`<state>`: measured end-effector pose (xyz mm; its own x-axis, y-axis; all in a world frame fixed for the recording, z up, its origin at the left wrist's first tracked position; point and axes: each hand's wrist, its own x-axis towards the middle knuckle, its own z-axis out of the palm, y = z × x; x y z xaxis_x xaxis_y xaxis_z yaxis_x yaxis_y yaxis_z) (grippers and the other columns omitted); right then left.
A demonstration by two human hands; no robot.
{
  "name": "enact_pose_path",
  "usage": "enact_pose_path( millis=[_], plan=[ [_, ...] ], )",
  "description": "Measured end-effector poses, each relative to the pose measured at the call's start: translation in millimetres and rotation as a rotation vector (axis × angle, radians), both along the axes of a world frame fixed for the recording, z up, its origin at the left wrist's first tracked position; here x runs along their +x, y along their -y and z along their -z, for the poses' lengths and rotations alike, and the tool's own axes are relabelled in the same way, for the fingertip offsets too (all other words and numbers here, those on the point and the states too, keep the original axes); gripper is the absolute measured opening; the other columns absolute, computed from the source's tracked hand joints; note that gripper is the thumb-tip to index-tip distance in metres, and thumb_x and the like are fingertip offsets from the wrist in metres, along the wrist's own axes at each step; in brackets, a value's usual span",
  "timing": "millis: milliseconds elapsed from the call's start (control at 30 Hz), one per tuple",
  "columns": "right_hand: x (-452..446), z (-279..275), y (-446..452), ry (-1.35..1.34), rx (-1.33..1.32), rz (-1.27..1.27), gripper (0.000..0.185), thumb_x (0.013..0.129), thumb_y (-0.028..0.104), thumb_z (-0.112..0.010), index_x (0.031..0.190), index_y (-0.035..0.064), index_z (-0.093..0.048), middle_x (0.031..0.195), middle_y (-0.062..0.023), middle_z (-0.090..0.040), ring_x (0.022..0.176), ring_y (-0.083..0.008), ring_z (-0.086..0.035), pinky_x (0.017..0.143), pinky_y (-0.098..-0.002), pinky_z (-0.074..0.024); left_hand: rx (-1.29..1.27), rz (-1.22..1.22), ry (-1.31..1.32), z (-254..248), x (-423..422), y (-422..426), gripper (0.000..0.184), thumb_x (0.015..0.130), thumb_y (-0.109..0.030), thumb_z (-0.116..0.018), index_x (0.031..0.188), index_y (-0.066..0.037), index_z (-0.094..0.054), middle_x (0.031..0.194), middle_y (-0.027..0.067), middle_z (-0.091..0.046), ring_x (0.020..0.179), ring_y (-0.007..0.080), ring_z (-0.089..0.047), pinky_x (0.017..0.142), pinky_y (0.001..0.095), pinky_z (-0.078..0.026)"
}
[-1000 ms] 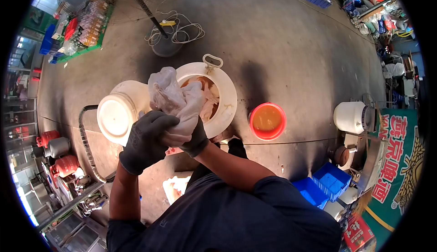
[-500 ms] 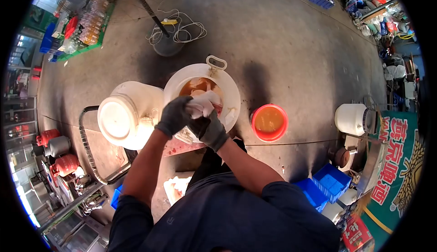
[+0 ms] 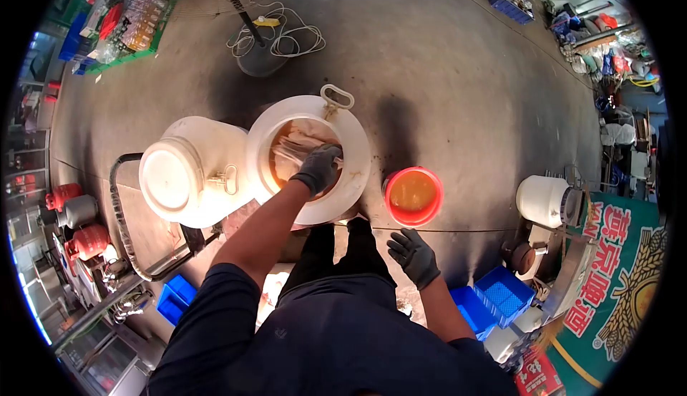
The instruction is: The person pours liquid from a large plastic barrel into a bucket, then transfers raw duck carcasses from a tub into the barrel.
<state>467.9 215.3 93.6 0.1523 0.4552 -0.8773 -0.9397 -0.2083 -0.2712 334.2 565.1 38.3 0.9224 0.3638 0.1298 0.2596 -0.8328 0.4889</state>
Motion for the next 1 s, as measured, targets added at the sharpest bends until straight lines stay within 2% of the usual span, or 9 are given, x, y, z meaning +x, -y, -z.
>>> enact_pose_path(
  millis=[167, 300, 500, 567, 700, 767, 833, 900, 1000],
  plan=[
    [22, 4, 32, 0.093, -0.107, -0.035, 0.056, 0.1, 0.039, -0.053, 0.142, 0.004, -0.042, 0.132, -0.0191, -0.057, 0.112, -0.032, -0.061, 0.095, -0.0434, -0.0507, -0.581, -0.579, -0.029, -33, -29, 20, 0.031, 0.084, -0.006, -0.061, 0.114, -0.004, -0.067, 0.116, 0.0172, -0.068, 0.11, 0.0356, -0.064, 0.098, 0.0409, -0.049],
    [49, 12, 22, 0.133, -0.149, -0.196, 0.049, 0.099, 0.036, -0.056, 0.139, 0.0069, -0.047, 0.129, -0.0174, -0.06, 0.107, -0.0296, -0.064, 0.093, -0.0419, -0.0516, -0.464, -0.543, -0.034, -100, -125, 58, 0.028, 0.087, -0.007, -0.061, 0.114, -0.003, -0.066, 0.113, 0.0183, -0.069, 0.108, 0.0331, -0.066, 0.095, 0.0381, -0.051],
    [85, 9, -47, 0.261, -0.054, -0.499, 0.043, 0.1, 0.037, -0.056, 0.134, 0.0104, -0.053, 0.126, -0.0137, -0.062, 0.103, -0.0245, -0.065, 0.089, -0.0395, -0.0524, -0.514, -1.156, -0.204, -80, -308, 166, 0.03, 0.087, -0.011, -0.064, 0.114, -0.001, -0.067, 0.106, 0.0175, -0.072, 0.104, 0.0258, -0.069, 0.091, 0.0359, -0.053],
    [93, 10, -71, 0.308, -0.028, -0.619, 0.041, 0.1, 0.037, -0.056, 0.131, 0.0099, -0.055, 0.122, -0.0135, -0.065, 0.1, -0.0233, -0.066, 0.088, -0.039, -0.0523, -0.719, -1.485, 0.007, -57, -374, 236, 0.031, 0.087, -0.012, -0.066, 0.114, 0.002, -0.066, 0.105, 0.0142, -0.072, 0.099, 0.0233, -0.068, 0.088, 0.0343, -0.053],
    [93, 8, -122, 0.453, 0.046, -0.918, 0.045, 0.097, 0.037, -0.062, 0.13, 0.0074, -0.056, 0.114, -0.0119, -0.068, 0.097, -0.0209, -0.067, 0.086, -0.036, -0.0519, -1.054, -2.061, 0.25, -9, -460, 427, 0.029, 0.087, -0.01, -0.067, 0.114, 0.0, -0.067, 0.096, 0.0054, -0.069, 0.084, 0.0167, -0.062, 0.078, 0.0288, -0.051],
    [88, 20, -139, 0.551, 0.04, -1.264, 0.039, 0.098, 0.036, -0.061, 0.124, 0.0071, -0.06, 0.112, -0.0105, -0.069, 0.095, -0.019, -0.066, 0.082, -0.0329, -0.0515, -1.187, -2.239, 0.103, -41, -433, 492, 0.03, 0.087, -0.011, -0.065, 0.117, -0.003, -0.064, 0.079, 0.0004, -0.061, 0.059, 0.0109, -0.05, 0.047, 0.03, -0.04],
    [74, 25, -144, 0.623, 0.156, -1.404, 0.028, 0.098, 0.032, -0.061, 0.112, 0.008, -0.066, 0.1, -0.0043, -0.068, 0.086, -0.0125, -0.063, 0.076, -0.028, -0.0495, -1.324, -2.323, 0.397, -43, -421, 568, 0.029, 0.085, -0.009, -0.068, 0.112, 0.0, -0.067, 0.091, 0.0039, -0.067, 0.078, 0.0124, -0.059, 0.071, 0.0274, -0.05],
    [54, 31, -156, 0.883, 0.392, -1.833, 0.02, 0.097, 0.024, -0.06, 0.098, 0.0052, -0.065, 0.084, 0.0018, -0.06, 0.076, -0.007, -0.053, 0.07, -0.0248, -0.0462, -1.305, -2.385, 0.346, -40, -394, 627, 0.032, 0.084, -0.009, -0.069, 0.115, 0.002, -0.067, 0.091, 0.0028, -0.067, 0.078, 0.0124, -0.059, 0.07, 0.0265, -0.049],
    [-5, 18, -168, 1.002, 0.595, -2.062, 0.021, 0.096, 0.021, -0.06, 0.089, 0.0008, -0.057, 0.075, 0.002, -0.048, 0.072, -0.0066, -0.043, 0.067, -0.0254, -0.044, -1.356, -2.483, 0.793, -13, -355, 704, 0.035, 0.086, -0.01, -0.068, 0.118, 0.002, -0.066, 0.099, 0.0041, -0.068, 0.087, 0.0142, -0.06, 0.08, 0.0272, -0.049]
  ],
)
